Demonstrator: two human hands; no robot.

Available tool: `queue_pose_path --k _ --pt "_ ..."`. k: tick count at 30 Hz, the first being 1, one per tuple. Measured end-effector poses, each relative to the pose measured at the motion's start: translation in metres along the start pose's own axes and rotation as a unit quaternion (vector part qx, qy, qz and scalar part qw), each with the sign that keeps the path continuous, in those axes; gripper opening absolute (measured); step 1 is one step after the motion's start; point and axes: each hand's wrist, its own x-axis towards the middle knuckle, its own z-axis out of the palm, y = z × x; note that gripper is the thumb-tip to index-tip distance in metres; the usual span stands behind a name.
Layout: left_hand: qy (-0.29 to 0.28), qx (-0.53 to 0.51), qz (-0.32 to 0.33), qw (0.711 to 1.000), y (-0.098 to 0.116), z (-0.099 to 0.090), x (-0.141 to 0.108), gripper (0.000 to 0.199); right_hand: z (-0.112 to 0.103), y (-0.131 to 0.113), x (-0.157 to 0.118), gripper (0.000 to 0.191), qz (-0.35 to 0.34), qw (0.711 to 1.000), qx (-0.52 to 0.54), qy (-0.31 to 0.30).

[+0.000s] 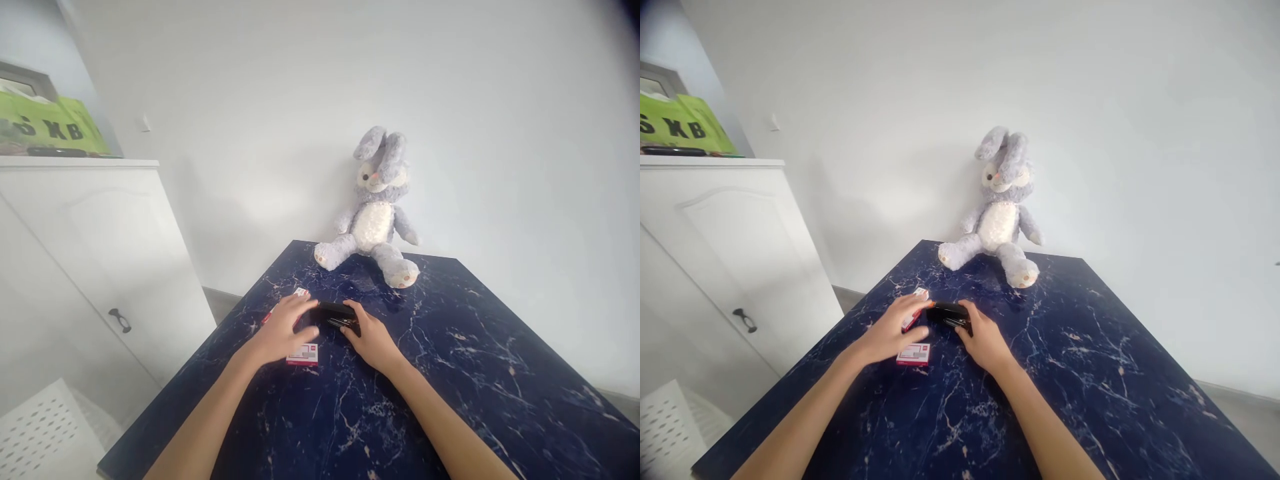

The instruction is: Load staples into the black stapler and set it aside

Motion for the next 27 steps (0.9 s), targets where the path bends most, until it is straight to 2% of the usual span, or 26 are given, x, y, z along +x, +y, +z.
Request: queue_pose_path --k 2,4,6,9,12,15,18,21,23,25,27 --pt "0.065 0.018 -0.051 0.996 -0.013 0.001 0.006 0.050 0.000 0.001 -0.001 0.051 0.009 1.000 -0.002 0.000" --pt "0.089 0.059 -0.115 0.988 -0.030 0.003 0.012 0.054 -0.001 0.000 -0.001 0.052 0.016 1.000 -0.006 -0.004" --pt "0.056 0.085 -0.130 0.986 -0.041 0.008 0.017 0.057 -0.001 -0.002 0.000 0.049 0.017 1.000 -0.015 -0.009" --pt "0.012 0.085 -0.091 0.992 -0.043 0.019 0.020 0.053 -0.003 -0.007 0.001 0.041 0.019 0.999 -0.033 -0.015" --pt "0.008 0.077 -0.065 0.995 -0.029 0.027 0.019 0.054 -0.010 -0.009 -0.001 0.037 0.024 0.999 -0.042 -0.024" --pt "-0.008 0.066 -0.032 0.997 -0.006 0.027 0.013 0.054 -0.027 -0.005 -0.018 0.035 0.031 0.998 -0.035 -0.030" --pt "-0.073 0.019 0.012 0.997 0.021 0.026 0.001 0.055 -0.055 0.003 -0.051 0.032 0.051 0.998 -0.010 -0.031" --pt "-0.151 -0.044 0.052 0.986 0.046 0.027 -0.008 0.071 -0.084 0.013 -0.087 0.037 0.083 0.996 -0.007 -0.030" --pt "-0.144 -0.066 0.054 0.986 0.056 0.030 -0.010 0.067 -0.098 0.018 -0.102 0.047 0.107 0.994 -0.017 -0.033" --pt "-0.103 -0.071 0.039 0.991 0.061 0.033 -0.009 0.056 -0.106 0.020 -0.107 0.054 0.128 0.990 -0.033 -0.042" --pt "-0.087 -0.064 0.043 0.993 0.062 0.037 -0.007 0.053 -0.108 0.020 -0.106 0.051 0.136 0.988 -0.049 -0.051"
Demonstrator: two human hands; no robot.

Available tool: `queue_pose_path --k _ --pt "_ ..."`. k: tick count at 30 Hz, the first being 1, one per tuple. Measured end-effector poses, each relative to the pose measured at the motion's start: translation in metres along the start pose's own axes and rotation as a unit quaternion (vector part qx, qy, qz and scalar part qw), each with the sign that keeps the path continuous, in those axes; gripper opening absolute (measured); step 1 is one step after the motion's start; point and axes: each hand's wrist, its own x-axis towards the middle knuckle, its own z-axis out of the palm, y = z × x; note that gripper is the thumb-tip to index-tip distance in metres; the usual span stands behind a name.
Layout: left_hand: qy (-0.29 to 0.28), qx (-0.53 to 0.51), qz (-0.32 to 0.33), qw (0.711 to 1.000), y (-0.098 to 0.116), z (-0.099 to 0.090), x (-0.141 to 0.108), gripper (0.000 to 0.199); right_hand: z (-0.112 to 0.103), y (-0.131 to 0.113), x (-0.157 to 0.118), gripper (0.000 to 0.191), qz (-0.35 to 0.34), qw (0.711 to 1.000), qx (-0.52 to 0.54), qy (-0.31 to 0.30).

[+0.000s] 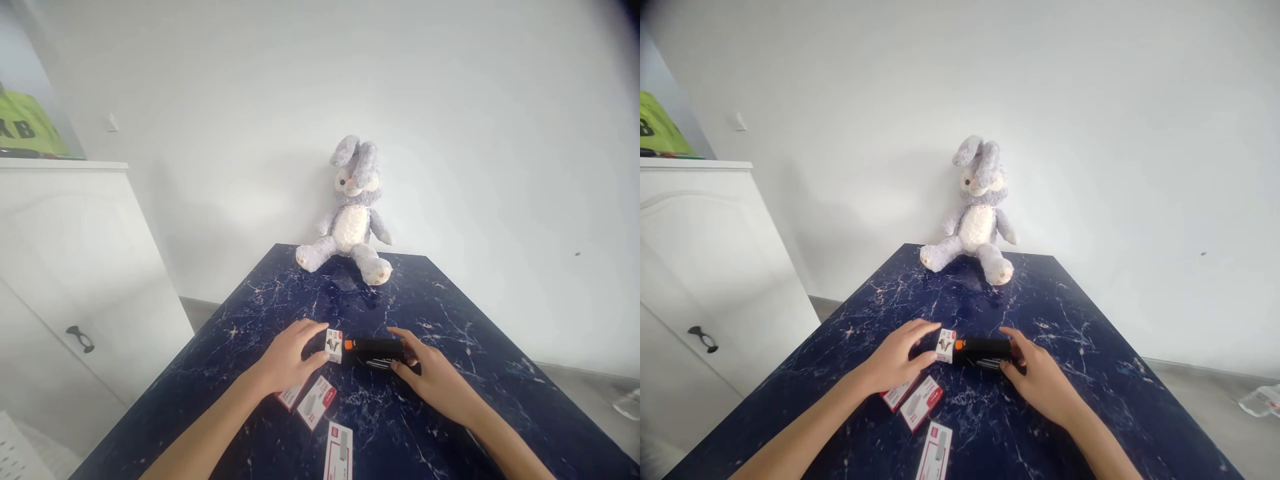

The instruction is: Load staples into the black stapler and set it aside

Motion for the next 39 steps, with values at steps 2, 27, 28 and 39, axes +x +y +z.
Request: queue_pose_path --k 2,27,28,39 --pt "-0.022 0.017 0.029 0.999 -0.002 0.004 0.002 0.053 0.002 -0.004 0.003 0.043 0.000 1.000 -0.011 0.006" --pt "-0.143 0.054 0.011 0.988 0.009 -0.009 -0.008 0.110 0.023 -0.008 0.003 0.046 0.039 0.998 -0.021 0.040" --pt "-0.124 0.057 0.006 0.991 0.009 -0.005 -0.006 0.108 0.024 -0.008 0.003 0.046 0.039 0.998 -0.019 0.041" --pt "-0.017 0.086 0.027 0.996 -0.002 0.025 0.002 0.060 0.029 -0.018 0.003 0.044 0.021 0.995 0.094 0.035"
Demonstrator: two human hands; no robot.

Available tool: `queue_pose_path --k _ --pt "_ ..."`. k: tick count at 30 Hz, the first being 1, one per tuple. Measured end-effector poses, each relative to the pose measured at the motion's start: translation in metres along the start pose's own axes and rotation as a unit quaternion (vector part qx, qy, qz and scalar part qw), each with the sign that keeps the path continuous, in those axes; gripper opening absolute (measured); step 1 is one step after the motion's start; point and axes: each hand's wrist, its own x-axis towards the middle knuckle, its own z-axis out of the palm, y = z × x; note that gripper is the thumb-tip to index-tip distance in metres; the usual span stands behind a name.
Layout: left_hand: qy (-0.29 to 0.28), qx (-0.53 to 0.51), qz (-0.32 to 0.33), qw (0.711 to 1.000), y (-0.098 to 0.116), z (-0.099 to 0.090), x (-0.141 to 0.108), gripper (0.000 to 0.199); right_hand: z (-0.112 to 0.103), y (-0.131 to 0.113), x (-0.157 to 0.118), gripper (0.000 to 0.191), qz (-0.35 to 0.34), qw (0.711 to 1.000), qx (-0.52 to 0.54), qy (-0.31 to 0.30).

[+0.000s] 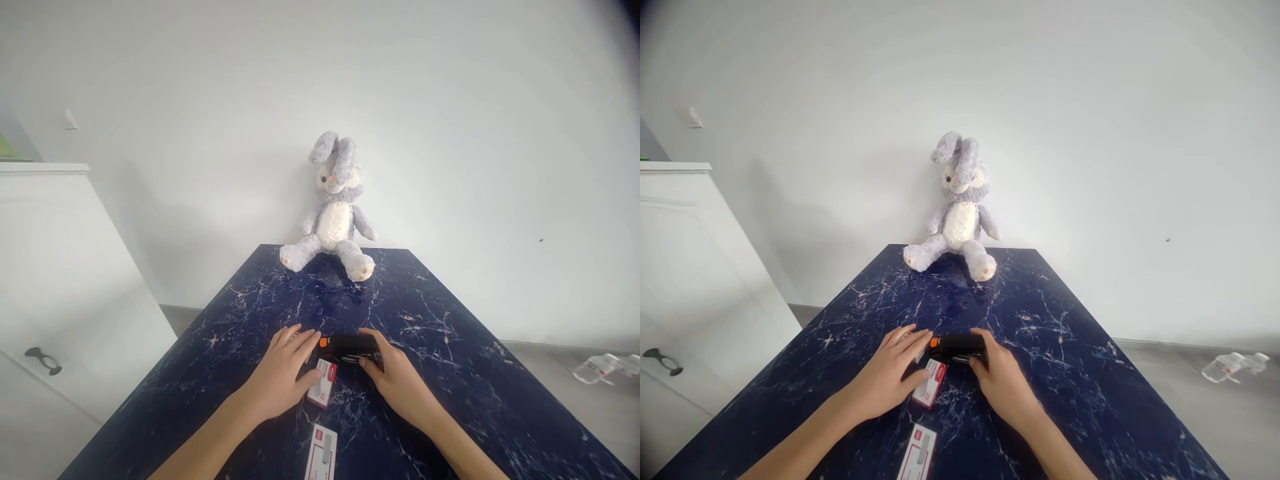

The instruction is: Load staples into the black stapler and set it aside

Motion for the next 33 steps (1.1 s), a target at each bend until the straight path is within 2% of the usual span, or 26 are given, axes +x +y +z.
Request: queue_pose_path --k 4,6,8,9,10,13,15,17,20,21,23,25,26,28,30,31,33 --pt "0.021 -0.029 -0.005 0.999 -0.007 -0.008 -0.002 0.053 -0.005 -0.003 -0.002 0.059 -0.004 0.999 0.029 -0.017" --pt "0.032 -0.027 -0.006 0.999 -0.012 -0.018 -0.003 0.053 -0.012 -0.011 -0.005 0.058 -0.006 0.999 -0.013 0.050" --pt "0.021 -0.021 -0.009 1.000 -0.016 -0.028 -0.005 0.054 -0.017 -0.025 -0.011 0.045 -0.034 0.989 -0.058 0.131" --pt "0.010 -0.020 -0.012 1.000 -0.018 -0.031 -0.005 0.054 -0.017 -0.033 -0.014 0.038 -0.066 0.985 -0.071 0.142" --pt "-0.003 -0.021 -0.014 1.000 -0.018 -0.034 -0.006 0.055 -0.016 -0.041 -0.018 0.034 -0.111 0.984 -0.073 0.120" --pt "-0.028 -0.029 -0.019 0.999 -0.015 -0.036 -0.007 0.051 -0.003 -0.063 -0.030 0.051 -0.242 0.963 -0.105 -0.060" --pt "-0.027 -0.035 -0.024 0.999 -0.010 -0.035 -0.006 0.047 0.006 -0.071 -0.036 0.059 -0.258 0.946 -0.138 -0.143" --pt "-0.002 -0.028 -0.029 0.999 -0.005 -0.035 -0.005 0.046 0.007 -0.074 -0.039 0.056 -0.229 0.949 -0.149 -0.155" --pt "0.027 -0.025 -0.027 0.999 0.001 -0.039 -0.003 0.041 -0.001 -0.075 -0.040 0.054 -0.201 0.965 -0.105 -0.134" --pt "0.026 -0.030 -0.026 0.999 0.002 -0.041 -0.002 0.040 -0.003 -0.074 -0.040 0.057 -0.208 0.964 -0.077 -0.148" --pt "0.025 -0.029 -0.042 0.998 0.003 -0.045 -0.003 0.038 -0.003 -0.074 -0.040 0.062 -0.245 0.944 -0.016 -0.219" --pt "0.015 -0.013 -0.095 0.995 0.000 -0.048 -0.007 0.041 0.002 -0.074 -0.040 0.060 -0.280 0.916 0.025 -0.284" --pt "-0.004 -0.006 -0.131 0.991 -0.002 -0.049 -0.010 0.047 0.005 -0.075 -0.041 0.057 -0.284 0.911 0.035 -0.298" --pt "-0.054 0.009 -0.195 0.979 -0.008 -0.050 -0.018 0.071 0.009 -0.076 -0.041 0.057 -0.264 0.922 0.040 -0.279" --pt "-0.104 0.023 -0.227 0.968 -0.014 -0.052 -0.027 0.098 0.007 -0.077 -0.041 0.056 -0.222 0.948 0.041 -0.226" --pt "-0.119 0.027 -0.233 0.965 -0.015 -0.054 -0.030 0.103 0.004 -0.078 -0.041 0.053 -0.206 0.957 0.043 -0.200" --pt "-0.121 0.015 -0.229 0.966 -0.014 -0.060 -0.034 0.100 -0.001 -0.079 -0.040 0.039 -0.175 0.972 0.050 -0.151"
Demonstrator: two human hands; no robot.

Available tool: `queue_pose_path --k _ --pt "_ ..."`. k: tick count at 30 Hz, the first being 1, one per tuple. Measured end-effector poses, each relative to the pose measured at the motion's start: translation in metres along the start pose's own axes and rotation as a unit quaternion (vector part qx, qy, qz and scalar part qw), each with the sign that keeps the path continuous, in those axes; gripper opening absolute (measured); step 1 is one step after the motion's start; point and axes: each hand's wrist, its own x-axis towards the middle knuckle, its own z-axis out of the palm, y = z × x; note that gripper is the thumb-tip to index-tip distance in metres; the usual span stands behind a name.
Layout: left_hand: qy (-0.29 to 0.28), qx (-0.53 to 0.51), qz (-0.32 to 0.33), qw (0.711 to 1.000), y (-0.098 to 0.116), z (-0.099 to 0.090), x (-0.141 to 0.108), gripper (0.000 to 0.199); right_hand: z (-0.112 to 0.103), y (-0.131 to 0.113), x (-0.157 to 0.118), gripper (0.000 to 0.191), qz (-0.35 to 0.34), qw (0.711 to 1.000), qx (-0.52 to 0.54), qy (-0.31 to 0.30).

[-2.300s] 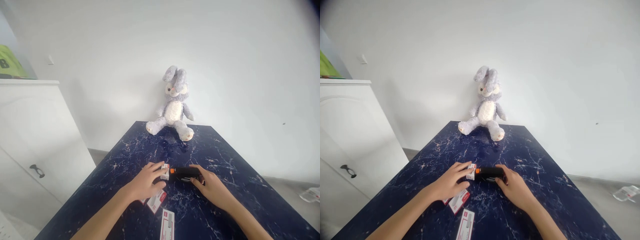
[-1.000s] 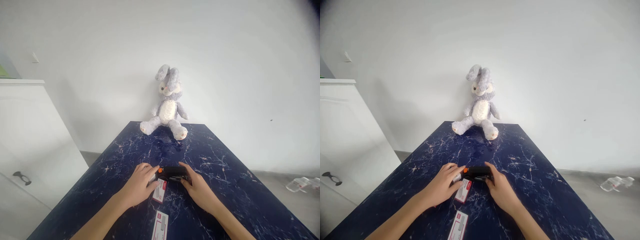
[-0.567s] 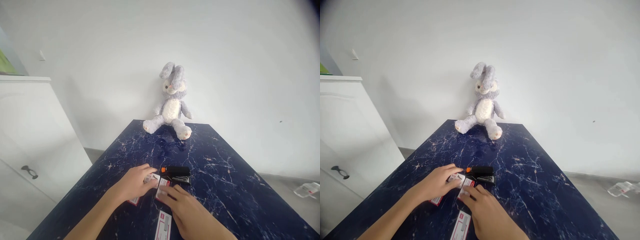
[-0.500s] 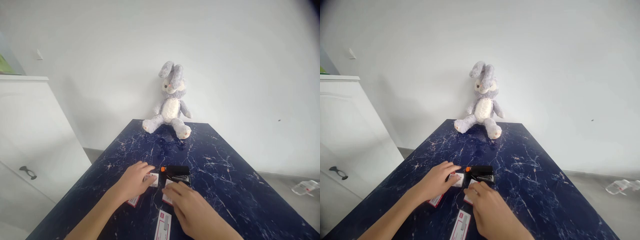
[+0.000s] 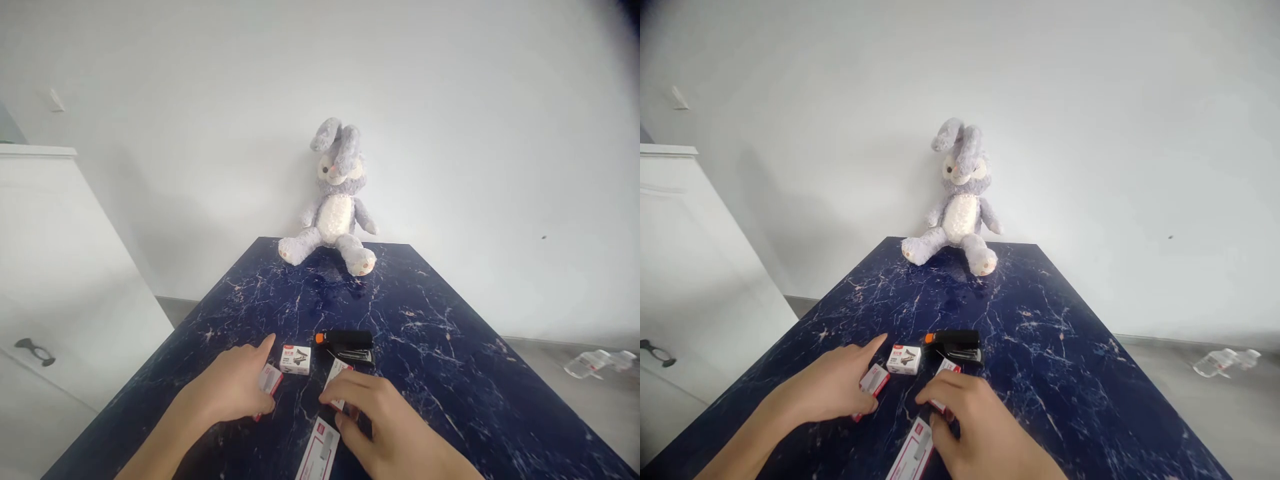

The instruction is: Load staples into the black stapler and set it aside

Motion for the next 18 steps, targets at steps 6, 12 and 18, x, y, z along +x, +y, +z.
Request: queue_pose_path --k 6,12,18 --pt "0.085 -0.191 0.137 0.968 0.043 -0.014 -0.012 0.054 0.008 -0.001 0.004 0.029 0.109 0.980 0.107 0.129" --pt "0.047 -0.382 0.269 0.883 0.081 0.015 -0.009 0.042 -0.001 0.010 0.007 0.036 0.131 0.942 0.282 0.130" --pt "-0.082 -0.606 0.202 0.765 0.095 0.023 0.024 0.043 -0.036 0.029 0.004 0.043 0.173 0.919 0.305 0.178"
